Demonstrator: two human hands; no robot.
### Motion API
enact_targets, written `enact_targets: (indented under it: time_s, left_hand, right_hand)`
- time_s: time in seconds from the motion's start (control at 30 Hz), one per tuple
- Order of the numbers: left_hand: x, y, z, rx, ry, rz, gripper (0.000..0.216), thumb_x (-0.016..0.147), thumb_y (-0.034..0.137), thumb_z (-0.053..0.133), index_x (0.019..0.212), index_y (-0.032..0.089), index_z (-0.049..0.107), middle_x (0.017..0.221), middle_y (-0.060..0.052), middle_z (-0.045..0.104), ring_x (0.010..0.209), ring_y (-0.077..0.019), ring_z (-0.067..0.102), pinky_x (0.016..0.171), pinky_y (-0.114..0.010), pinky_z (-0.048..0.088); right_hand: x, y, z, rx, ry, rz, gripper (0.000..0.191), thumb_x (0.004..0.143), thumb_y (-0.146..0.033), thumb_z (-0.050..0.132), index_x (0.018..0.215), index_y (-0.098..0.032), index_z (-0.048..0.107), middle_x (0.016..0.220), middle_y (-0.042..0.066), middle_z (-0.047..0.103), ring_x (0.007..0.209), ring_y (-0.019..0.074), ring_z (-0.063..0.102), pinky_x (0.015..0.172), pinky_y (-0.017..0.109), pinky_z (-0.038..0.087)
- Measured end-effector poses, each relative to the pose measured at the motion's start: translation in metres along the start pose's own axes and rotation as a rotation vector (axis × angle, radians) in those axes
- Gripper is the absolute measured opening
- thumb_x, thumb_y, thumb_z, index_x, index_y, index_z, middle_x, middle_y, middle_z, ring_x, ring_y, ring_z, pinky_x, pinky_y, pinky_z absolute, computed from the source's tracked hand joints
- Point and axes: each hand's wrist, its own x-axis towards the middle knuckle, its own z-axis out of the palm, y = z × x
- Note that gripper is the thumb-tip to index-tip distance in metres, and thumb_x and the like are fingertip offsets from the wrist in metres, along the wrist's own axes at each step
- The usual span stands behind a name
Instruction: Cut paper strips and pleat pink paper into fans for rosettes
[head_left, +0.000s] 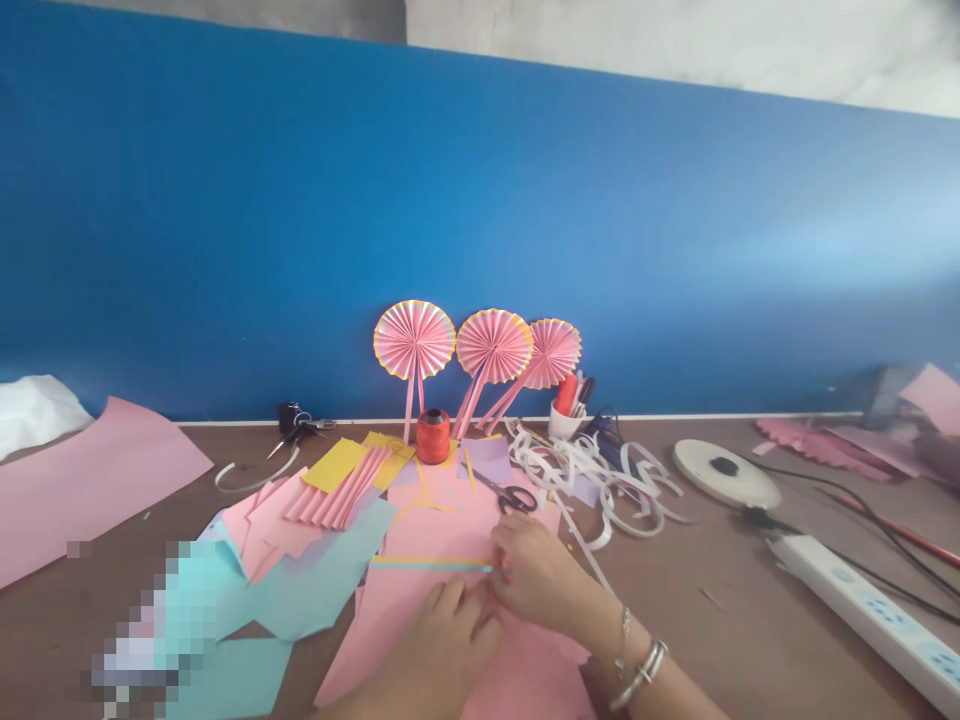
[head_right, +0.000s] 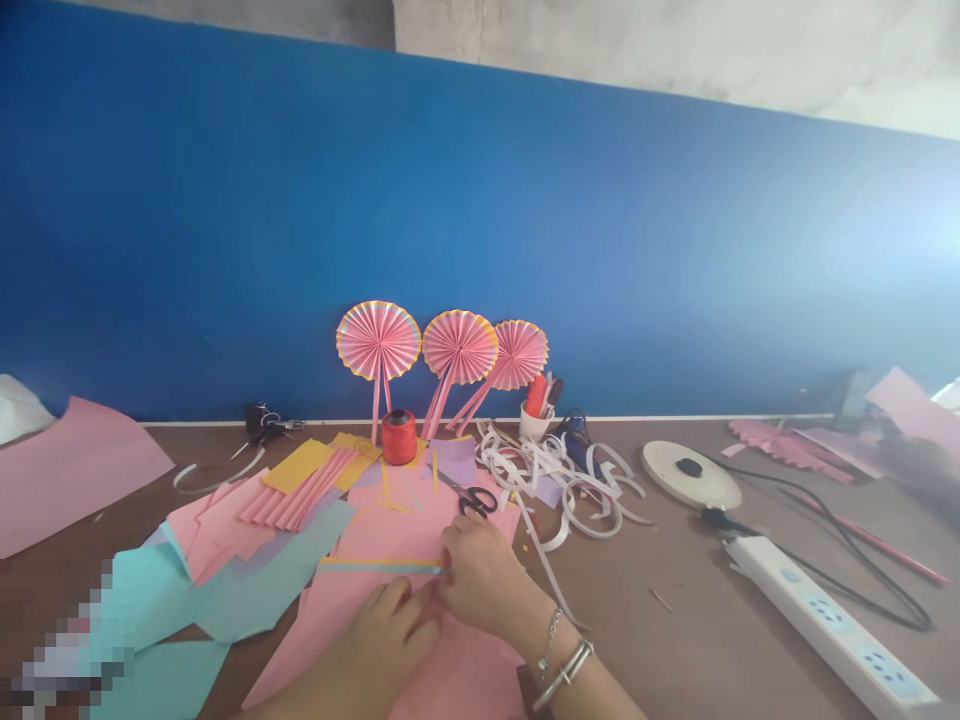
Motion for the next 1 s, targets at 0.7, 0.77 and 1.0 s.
enact_targets:
  time_s: [0.7, 0.77, 1.0]
  left_hand:
    - [-0.001, 0.002, -0.002, -0.004, -0.01, -0.029, 0.043, 0.08, 0.029, 0.053, 0.12, 0.013, 0.05, 0.133, -0.016, 0.05, 0.108, -0.0304, 0.046, 0.085, -0.041, 0.036]
    - [-0.001, 0.002, -0.001, -0.021, -0.001, -0.036, 0.044, 0.08, 0.03, 0.054, 0.121, 0.014, 0.05, 0.133, -0.016, 0.049, 0.116, -0.0322, 0.041, 0.091, -0.043, 0.034]
    - [0.0, 0.003, 0.005, 0.001, 0.02, 0.001, 0.045, 0.084, 0.03, 0.048, 0.125, 0.01, 0.049, 0.133, -0.019, 0.05, 0.126, -0.0363, 0.034, 0.101, -0.055, 0.024]
  right_hand:
    - [-0.002, 0.003, -0.004, 0.114, -0.109, 0.22, 0.017, 0.064, -0.008, 0.052, 0.071, -0.018, 0.063, 0.074, 0.002, 0.068, 0.07, 0.0153, 0.059, 0.057, 0.022, 0.029]
    - [-0.001, 0.008, -0.001, 0.174, -0.114, 0.227, 0.016, 0.063, -0.007, 0.052, 0.069, -0.018, 0.062, 0.072, 0.001, 0.068, 0.069, 0.0141, 0.058, 0.057, 0.021, 0.031]
    - [0.0, 0.014, 0.002, 0.258, -0.09, 0.208, 0.018, 0.06, -0.005, 0.051, 0.066, -0.017, 0.062, 0.069, 0.001, 0.067, 0.065, 0.0123, 0.057, 0.056, 0.019, 0.033]
